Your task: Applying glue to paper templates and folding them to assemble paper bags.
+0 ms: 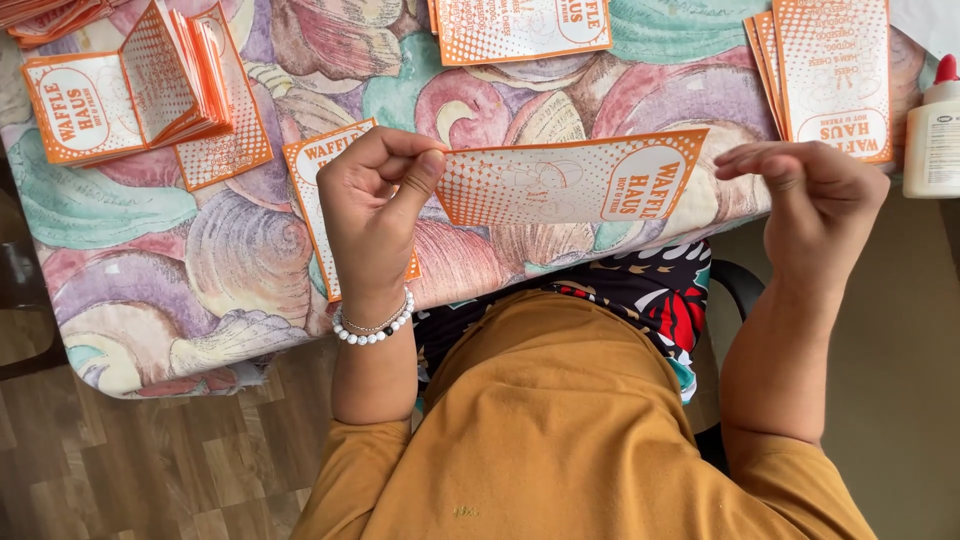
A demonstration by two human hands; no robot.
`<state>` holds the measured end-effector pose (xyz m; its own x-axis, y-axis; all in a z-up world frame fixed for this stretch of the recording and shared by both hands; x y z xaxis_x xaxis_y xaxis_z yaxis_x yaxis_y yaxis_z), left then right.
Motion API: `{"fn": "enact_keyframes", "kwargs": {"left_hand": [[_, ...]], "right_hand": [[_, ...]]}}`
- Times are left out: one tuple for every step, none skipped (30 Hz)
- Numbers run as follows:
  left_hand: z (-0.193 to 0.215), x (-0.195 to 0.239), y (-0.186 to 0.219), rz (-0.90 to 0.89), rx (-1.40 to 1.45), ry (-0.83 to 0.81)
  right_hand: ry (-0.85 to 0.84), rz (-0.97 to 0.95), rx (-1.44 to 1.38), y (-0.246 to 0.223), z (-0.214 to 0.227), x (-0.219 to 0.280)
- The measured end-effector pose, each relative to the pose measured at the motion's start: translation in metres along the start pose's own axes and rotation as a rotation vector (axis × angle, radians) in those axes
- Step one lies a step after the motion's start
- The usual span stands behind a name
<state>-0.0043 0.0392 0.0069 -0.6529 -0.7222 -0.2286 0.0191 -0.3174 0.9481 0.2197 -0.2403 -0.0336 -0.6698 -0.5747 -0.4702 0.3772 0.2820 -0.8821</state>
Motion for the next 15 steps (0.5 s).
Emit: {"fn": "enact_keyframes", "kwargs": {"left_hand": [[-0.001, 0.0, -0.001, 0.017, 0.021, -0.002], [-0.002, 0.0, -0.001, 0.016, 0.02, -0.005], [-0.003, 0.0, -0.002, 0.024, 0.028, -0.003], [-0.004, 0.0, -0.003, 0.032, 0.036, -0.001], [-0.007, 0.0, -0.005, 0.028, 0.039, -0.007], [-0.009, 0.0, -0.006, 0.013, 0.037, -0.029], [-0.012, 0.0, -0.008, -0.002, 0.034, -0.053], [-0.015, 0.0, -0.008, -0.004, 0.037, -0.06], [-0.018, 0.001, -0.008, -0.014, -0.011, -0.094], [-0.02, 0.002, -0.009, -0.023, -0.059, -0.128], [-0.018, 0.003, -0.009, -0.026, -0.054, -0.133], [-0.016, 0.004, -0.009, -0.052, -0.086, -0.165], [-0.015, 0.005, -0.009, -0.078, -0.117, -0.193], [-0.01, 0.004, -0.013, -0.081, -0.11, -0.194], [-0.004, 0.005, -0.016, -0.115, -0.115, -0.147]], "right_hand": [[-0.028, 0.028, -0.036, -0.002, -0.003, 0.001], [-0.024, 0.028, -0.036, 0.002, -0.005, 0.002], [-0.015, 0.089, -0.13, 0.004, -0.006, 0.003], [-0.005, 0.15, -0.225, 0.007, -0.007, 0.004], [0.0, 0.153, -0.22, 0.0, -0.019, 0.003], [-0.083, 0.069, -0.345, -0.006, -0.033, 0.002], [-0.166, -0.017, -0.469, -0.011, -0.046, 0.002], [-0.16, -0.015, -0.465, -0.008, -0.054, 0.003], [-0.061, -0.107, -0.33, -0.003, -0.06, 0.005], [0.04, -0.196, -0.195, 0.002, -0.066, 0.007], [0.044, -0.194, -0.189, 0.003, -0.063, 0.009], [0.063, -0.242, -0.232, 0.005, -0.061, 0.011], [0.078, -0.29, -0.273, 0.008, -0.059, 0.012], [0.079, -0.287, -0.266, 0.006, -0.05, 0.012], [0.114, -0.179, -0.15, 0.003, -0.041, 0.012]]}}
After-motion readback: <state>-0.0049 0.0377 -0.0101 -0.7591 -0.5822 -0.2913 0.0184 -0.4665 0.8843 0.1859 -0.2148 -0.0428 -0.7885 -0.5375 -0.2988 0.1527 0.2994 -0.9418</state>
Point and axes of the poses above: each hand's wrist, its own x-axis away from the middle knuckle, its own z-axis out of the back of the hand, y = z × x, the point moved 2 cm from there along -x, towards the middle knuckle, and after that the axes turned 14 degrees about -x, right-handed, at the moved point
